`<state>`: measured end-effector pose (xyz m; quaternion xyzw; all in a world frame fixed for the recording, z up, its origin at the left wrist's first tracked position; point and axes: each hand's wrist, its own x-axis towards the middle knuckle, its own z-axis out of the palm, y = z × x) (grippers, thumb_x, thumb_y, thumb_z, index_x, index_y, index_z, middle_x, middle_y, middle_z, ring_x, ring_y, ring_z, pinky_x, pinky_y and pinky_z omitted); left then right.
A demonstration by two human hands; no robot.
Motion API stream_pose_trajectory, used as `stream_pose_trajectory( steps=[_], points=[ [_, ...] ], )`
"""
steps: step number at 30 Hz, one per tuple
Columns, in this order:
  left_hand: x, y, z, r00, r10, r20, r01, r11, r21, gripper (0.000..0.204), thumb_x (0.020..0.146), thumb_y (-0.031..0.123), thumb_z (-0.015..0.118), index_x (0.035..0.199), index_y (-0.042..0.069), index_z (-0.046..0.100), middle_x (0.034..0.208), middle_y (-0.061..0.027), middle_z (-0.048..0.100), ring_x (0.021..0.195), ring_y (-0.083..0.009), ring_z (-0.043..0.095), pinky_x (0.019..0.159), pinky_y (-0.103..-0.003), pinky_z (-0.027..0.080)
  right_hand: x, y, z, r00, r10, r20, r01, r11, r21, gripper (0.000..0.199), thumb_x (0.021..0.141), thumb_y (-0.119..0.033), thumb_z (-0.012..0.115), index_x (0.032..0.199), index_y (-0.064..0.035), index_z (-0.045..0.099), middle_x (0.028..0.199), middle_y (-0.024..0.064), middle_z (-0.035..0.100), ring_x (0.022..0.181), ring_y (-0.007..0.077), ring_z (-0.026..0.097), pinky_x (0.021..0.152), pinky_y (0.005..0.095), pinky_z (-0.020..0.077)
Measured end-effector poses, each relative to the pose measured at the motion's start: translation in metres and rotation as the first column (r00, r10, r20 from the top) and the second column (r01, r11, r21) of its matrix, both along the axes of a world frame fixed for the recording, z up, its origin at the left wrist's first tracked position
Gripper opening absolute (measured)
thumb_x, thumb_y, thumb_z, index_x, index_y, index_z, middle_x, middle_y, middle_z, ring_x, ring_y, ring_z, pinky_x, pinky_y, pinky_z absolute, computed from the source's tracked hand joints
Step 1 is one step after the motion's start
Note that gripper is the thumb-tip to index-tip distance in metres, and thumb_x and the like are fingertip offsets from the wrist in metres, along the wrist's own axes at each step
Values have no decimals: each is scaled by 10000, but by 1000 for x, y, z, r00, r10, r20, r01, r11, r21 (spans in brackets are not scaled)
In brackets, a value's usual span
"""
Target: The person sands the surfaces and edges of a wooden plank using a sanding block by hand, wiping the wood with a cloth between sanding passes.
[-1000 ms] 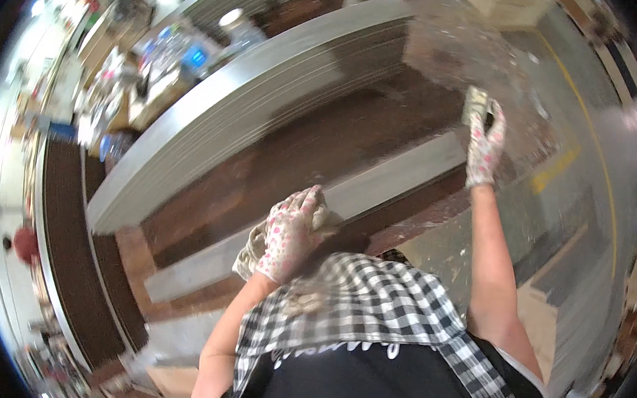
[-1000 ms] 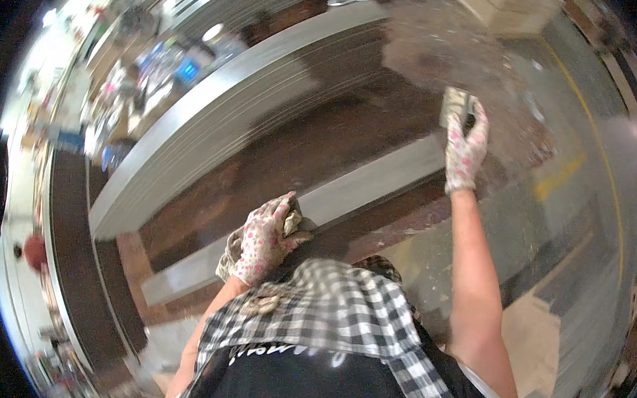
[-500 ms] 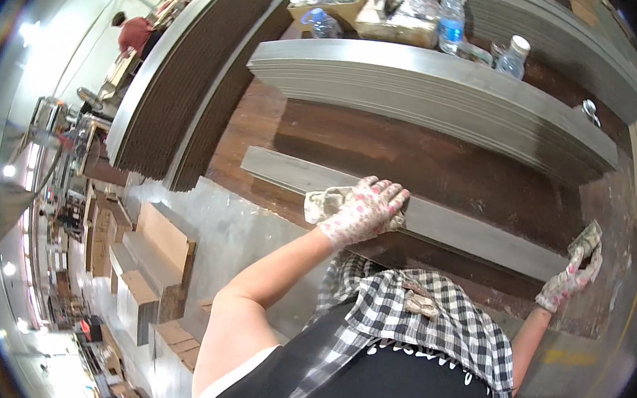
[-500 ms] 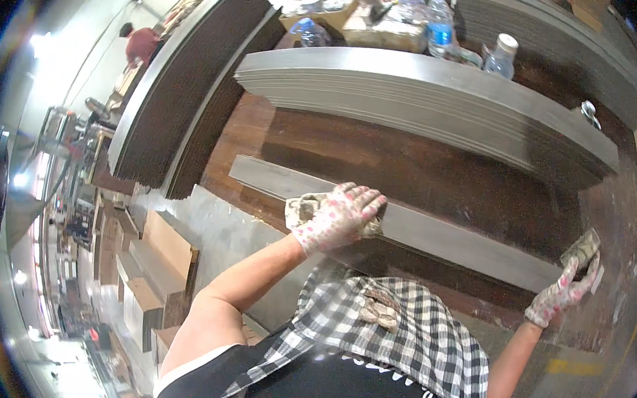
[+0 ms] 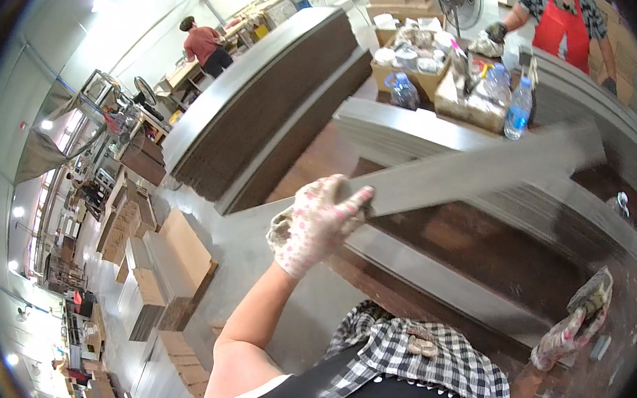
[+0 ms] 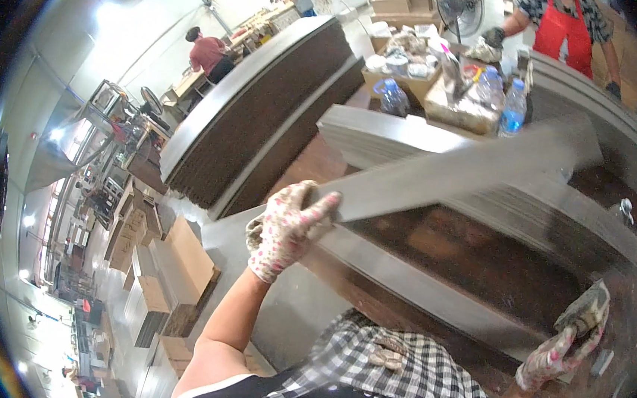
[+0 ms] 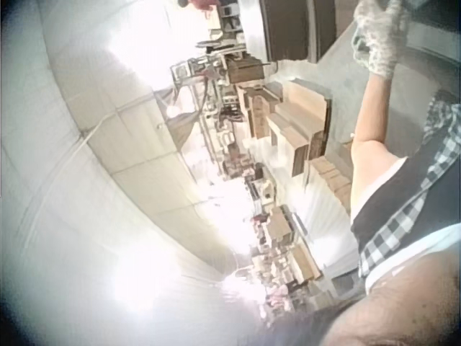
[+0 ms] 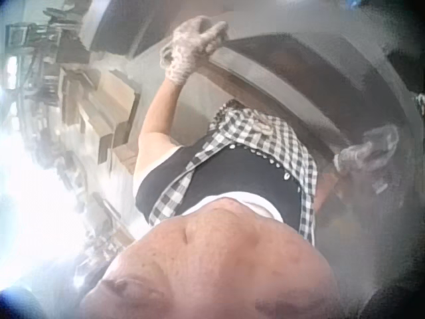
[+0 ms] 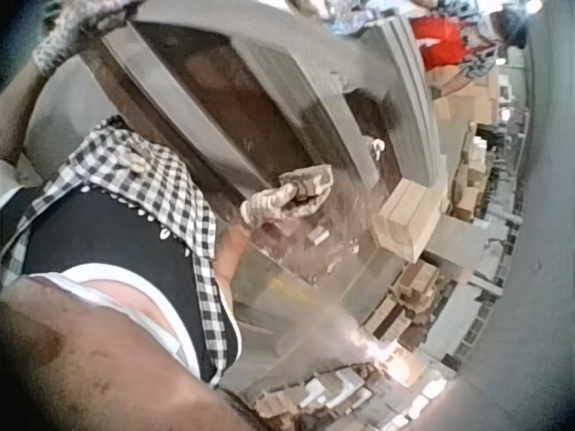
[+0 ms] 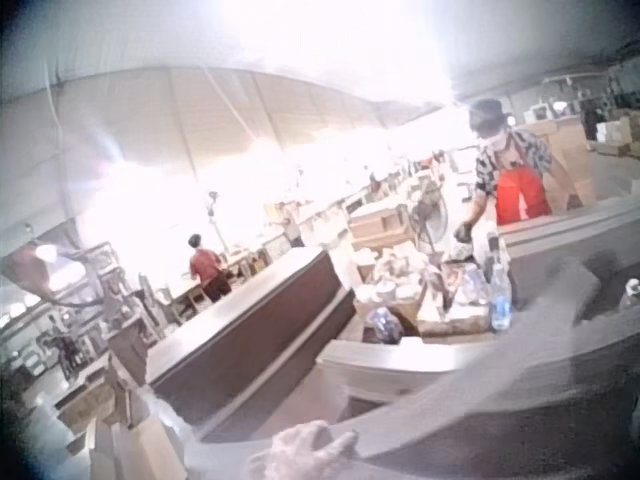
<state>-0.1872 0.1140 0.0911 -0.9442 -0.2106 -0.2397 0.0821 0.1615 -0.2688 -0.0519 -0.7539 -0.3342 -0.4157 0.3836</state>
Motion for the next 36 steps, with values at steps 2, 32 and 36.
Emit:
stream_pose_trajectory(
  steps=[2, 32, 36],
  points=[
    [-3, 10, 17, 992, 122, 38, -121, 992, -20, 524, 776, 150, 750, 1291, 190, 661, 1140, -175, 639, 1033, -369, 622, 882, -449, 516, -3, 13, 6, 848, 410, -337, -221, 850, 478, 475, 997, -101, 533, 1459, -54, 437, 1515, 181, 432, 1374, 338, 444, 1115, 458, 383],
    [39, 288, -74, 665, 667, -335, -737, 658, -152, 389, 888, 384, 712, 1199, 155, 673, 1251, -128, 630, 1128, -340, 625, 891, -481, 538, -97, 126, 69, 593, 460, -662, -272, 887, 373, 562, 879, -118, 714, 1392, 17, 529, 1389, 124, 566, 1307, 252, 522, 1143, 389, 362],
    [41, 296, -86, 710, 665, -230, -680, 733, 18, 272, 881, 340, 684, 1077, 156, 729, 1269, -93, 590, 1134, -295, 594, 863, -451, 533, -92, 114, 64, 587, 438, -681, -280, 899, 337, 558, 877, -106, 715, 1390, 14, 532, 1388, 121, 567, 1308, 247, 521, 1143, 384, 361]
  ],
)
